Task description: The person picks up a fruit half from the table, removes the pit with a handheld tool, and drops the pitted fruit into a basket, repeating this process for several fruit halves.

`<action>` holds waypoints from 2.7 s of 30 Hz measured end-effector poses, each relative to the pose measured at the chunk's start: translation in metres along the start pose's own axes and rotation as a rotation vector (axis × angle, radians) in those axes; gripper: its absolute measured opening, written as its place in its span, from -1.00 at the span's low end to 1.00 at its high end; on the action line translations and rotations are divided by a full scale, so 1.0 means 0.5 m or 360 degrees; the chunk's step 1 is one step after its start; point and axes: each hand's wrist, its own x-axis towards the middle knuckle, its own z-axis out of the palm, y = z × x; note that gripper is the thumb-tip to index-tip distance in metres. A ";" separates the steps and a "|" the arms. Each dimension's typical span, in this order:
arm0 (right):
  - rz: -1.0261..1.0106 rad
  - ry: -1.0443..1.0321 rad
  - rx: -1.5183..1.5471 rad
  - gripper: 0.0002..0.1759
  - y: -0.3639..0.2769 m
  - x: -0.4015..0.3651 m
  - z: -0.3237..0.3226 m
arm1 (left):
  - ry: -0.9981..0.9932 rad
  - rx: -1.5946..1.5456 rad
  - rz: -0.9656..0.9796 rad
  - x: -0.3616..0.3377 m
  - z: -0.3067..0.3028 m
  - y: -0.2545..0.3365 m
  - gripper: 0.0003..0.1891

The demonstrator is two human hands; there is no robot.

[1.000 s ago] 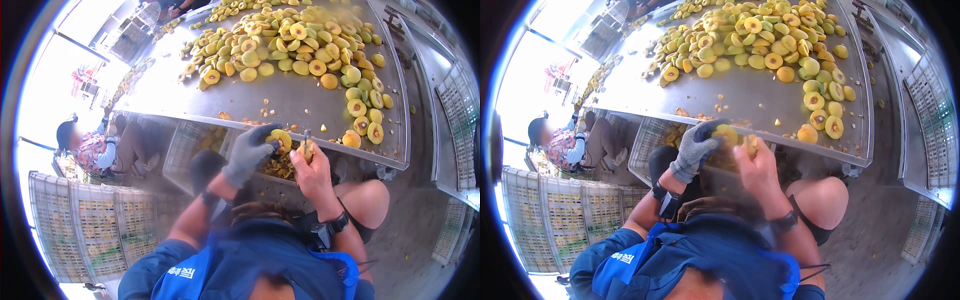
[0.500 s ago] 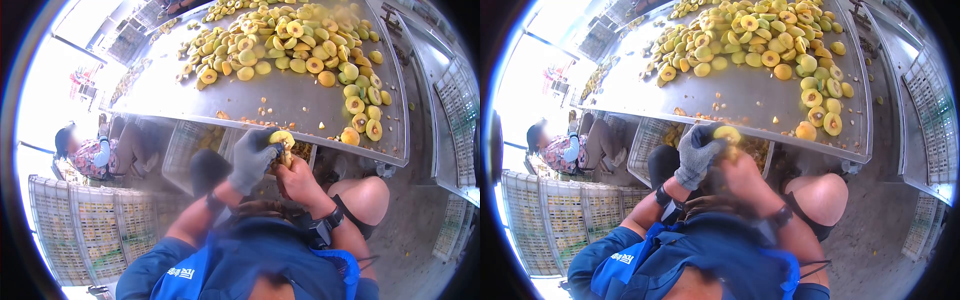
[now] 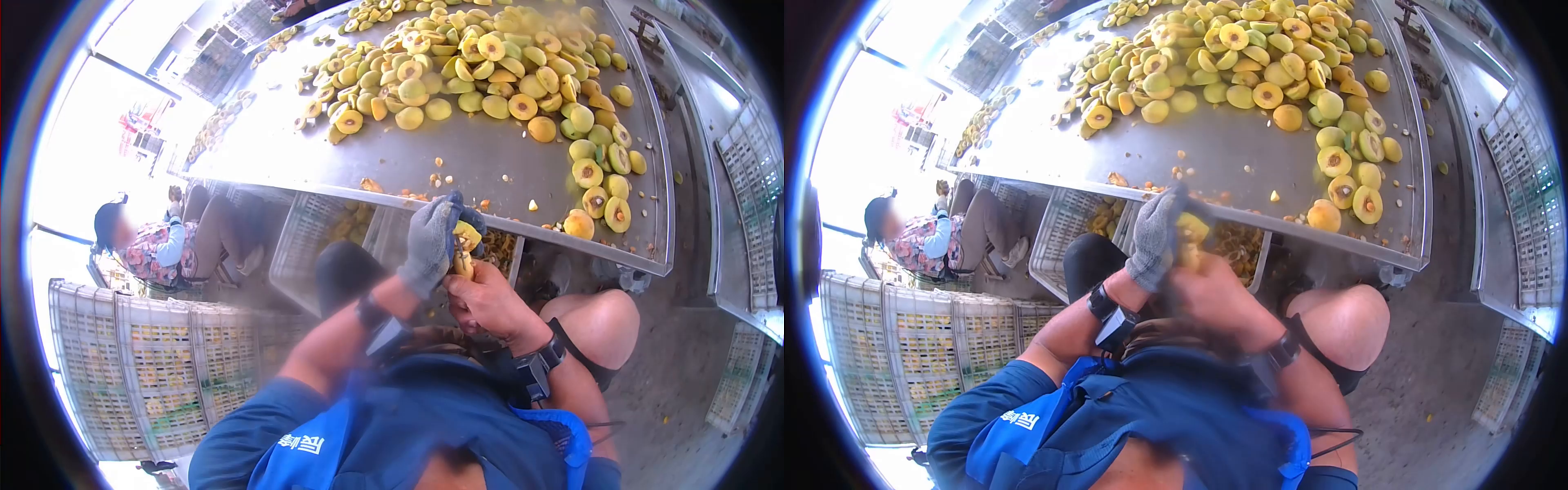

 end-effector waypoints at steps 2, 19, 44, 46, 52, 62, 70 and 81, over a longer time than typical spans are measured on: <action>0.0178 -0.0084 0.0205 -0.72 -0.021 -0.017 0.002 | -0.0046 0.0072 0.0303 -0.003 0.006 0.002 -0.62; 0.0160 -0.0205 -0.0107 -0.65 0.039 0.000 0.017 | 0.0198 -0.0112 -0.0112 0.010 -0.099 0.009 -0.74; -0.1281 0.1041 -0.0001 -0.92 -0.044 -0.096 -0.077 | -0.1011 0.1672 0.0032 0.189 0.351 0.008 -0.41; -0.1224 0.0994 0.0098 -0.91 -0.049 -0.094 -0.075 | -0.0974 0.1576 0.0036 0.191 0.335 -0.009 -0.41; -0.0889 0.0883 0.0408 -0.88 -0.076 -0.097 -0.059 | -0.0649 0.1182 -0.0231 0.224 0.150 -0.017 -0.44; -0.0495 0.0609 -0.0494 -0.64 -0.007 0.000 -0.044 | -0.0587 0.1248 0.0642 0.090 -0.084 0.005 -0.32; -0.0399 0.0480 -0.0951 -0.61 0.022 0.026 -0.023 | -0.0334 0.0029 -0.0021 0.016 -0.054 0.015 -0.45; -0.0339 0.0545 -0.1037 -0.71 0.015 0.033 -0.018 | 0.0039 -0.0483 -0.0526 0.010 -0.058 -0.012 -0.65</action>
